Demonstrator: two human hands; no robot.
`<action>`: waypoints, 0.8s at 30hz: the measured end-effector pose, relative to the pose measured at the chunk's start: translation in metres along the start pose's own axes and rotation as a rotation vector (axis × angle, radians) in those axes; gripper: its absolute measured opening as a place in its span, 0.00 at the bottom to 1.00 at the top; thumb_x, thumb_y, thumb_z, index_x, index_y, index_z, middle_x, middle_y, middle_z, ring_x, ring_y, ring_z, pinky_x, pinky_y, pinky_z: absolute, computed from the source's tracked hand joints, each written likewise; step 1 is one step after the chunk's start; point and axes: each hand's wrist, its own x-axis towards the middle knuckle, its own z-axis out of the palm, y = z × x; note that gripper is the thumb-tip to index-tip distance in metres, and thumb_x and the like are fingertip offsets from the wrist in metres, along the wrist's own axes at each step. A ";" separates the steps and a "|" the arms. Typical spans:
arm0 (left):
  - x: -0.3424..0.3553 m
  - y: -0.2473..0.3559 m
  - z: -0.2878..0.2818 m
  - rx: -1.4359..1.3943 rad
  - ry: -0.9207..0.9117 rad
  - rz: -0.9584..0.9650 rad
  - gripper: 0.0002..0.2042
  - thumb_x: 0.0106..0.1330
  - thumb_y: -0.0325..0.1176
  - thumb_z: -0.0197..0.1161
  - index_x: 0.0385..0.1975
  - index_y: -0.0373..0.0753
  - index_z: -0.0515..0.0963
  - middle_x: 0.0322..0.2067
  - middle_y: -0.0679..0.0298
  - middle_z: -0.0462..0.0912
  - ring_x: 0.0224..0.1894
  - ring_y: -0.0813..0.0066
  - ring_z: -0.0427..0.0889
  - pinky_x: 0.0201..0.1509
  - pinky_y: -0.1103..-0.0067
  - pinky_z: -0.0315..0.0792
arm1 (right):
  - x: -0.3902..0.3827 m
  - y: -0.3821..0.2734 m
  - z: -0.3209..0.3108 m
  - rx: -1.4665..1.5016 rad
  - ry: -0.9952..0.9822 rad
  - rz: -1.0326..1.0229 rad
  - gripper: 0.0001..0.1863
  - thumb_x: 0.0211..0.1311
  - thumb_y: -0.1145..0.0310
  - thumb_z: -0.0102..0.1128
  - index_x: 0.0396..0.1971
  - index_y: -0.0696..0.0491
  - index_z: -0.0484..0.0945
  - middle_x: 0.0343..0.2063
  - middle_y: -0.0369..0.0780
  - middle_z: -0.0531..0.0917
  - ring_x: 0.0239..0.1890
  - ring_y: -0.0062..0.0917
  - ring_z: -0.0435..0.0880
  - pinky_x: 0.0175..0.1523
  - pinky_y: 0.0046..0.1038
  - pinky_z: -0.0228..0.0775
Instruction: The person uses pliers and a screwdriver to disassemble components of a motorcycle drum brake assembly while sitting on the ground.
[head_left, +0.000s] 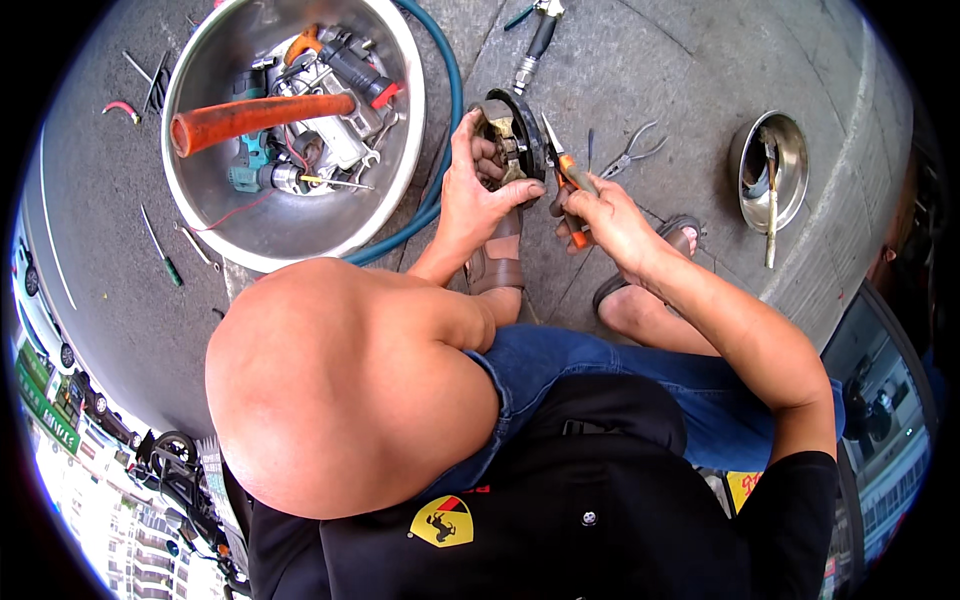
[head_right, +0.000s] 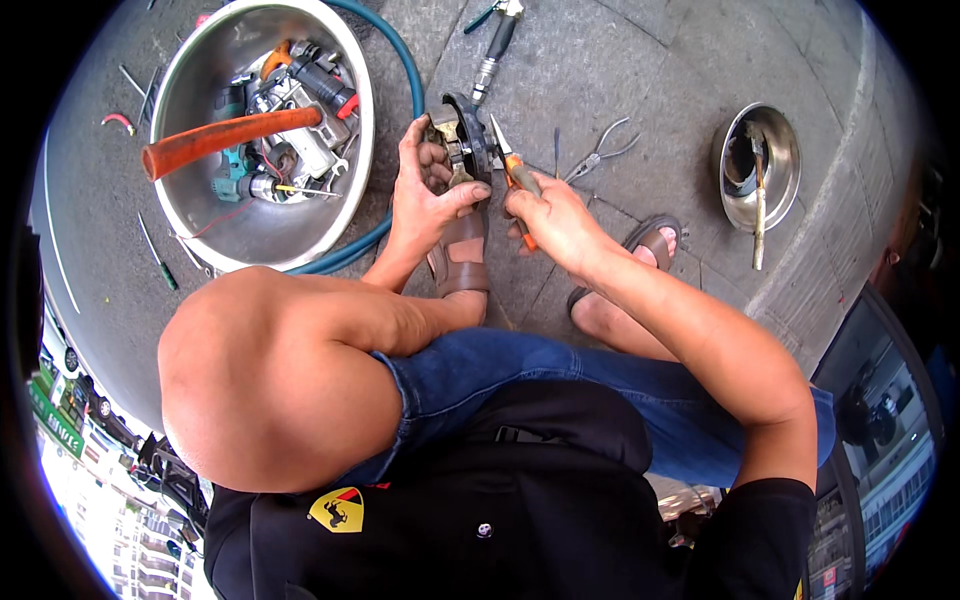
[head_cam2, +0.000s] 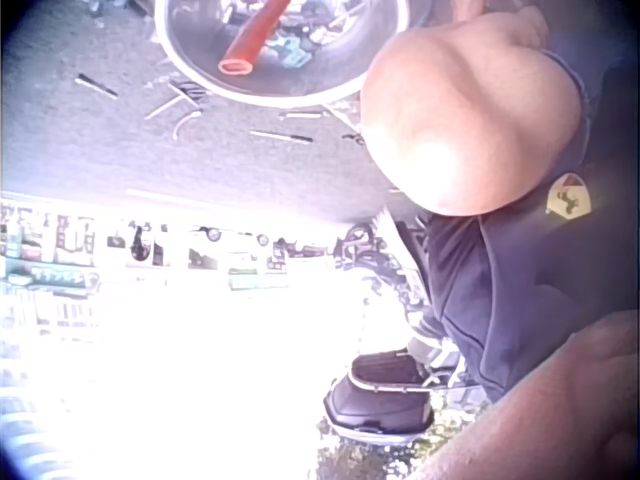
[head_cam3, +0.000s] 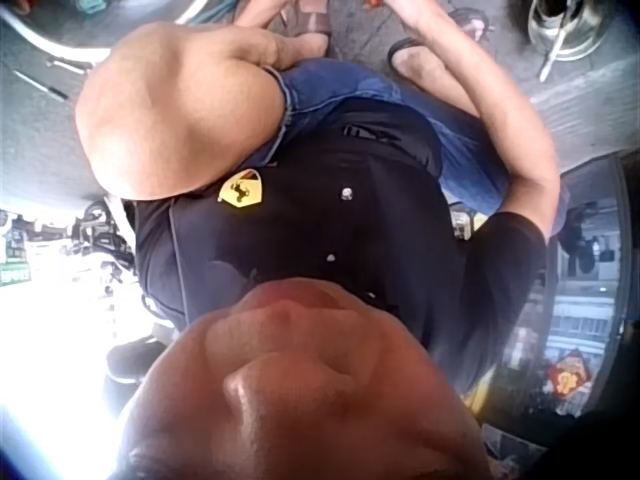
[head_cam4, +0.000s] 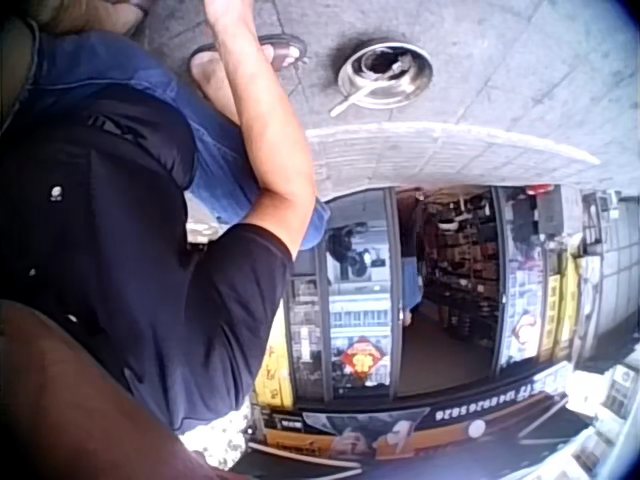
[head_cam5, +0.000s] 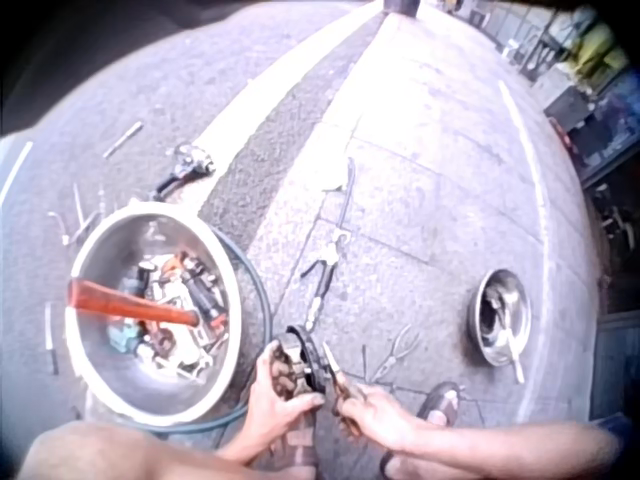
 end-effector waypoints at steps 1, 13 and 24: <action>0.000 0.000 -0.001 -0.010 -0.002 -0.008 0.59 0.39 0.45 0.85 0.70 0.32 0.53 0.35 0.60 0.77 0.31 0.76 0.77 0.40 0.79 0.75 | 0.000 -0.001 0.001 -0.005 -0.001 0.004 0.20 0.65 0.62 0.50 0.52 0.58 0.71 0.40 0.41 0.80 0.37 0.27 0.82 0.38 0.30 0.77; -0.001 0.007 0.001 0.102 0.000 0.040 0.60 0.38 0.50 0.84 0.70 0.32 0.52 0.36 0.59 0.78 0.33 0.75 0.79 0.42 0.78 0.76 | 0.002 0.015 0.003 0.017 0.031 -0.060 0.17 0.66 0.63 0.50 0.48 0.58 0.71 0.39 0.41 0.80 0.37 0.25 0.82 0.39 0.29 0.77; 0.002 -0.003 0.004 0.061 0.031 0.043 0.62 0.33 0.53 0.85 0.69 0.32 0.55 0.35 0.60 0.77 0.33 0.74 0.78 0.39 0.78 0.76 | 0.009 0.033 0.004 0.088 0.042 -0.168 0.14 0.66 0.66 0.49 0.45 0.59 0.72 0.38 0.38 0.78 0.35 0.22 0.81 0.36 0.26 0.77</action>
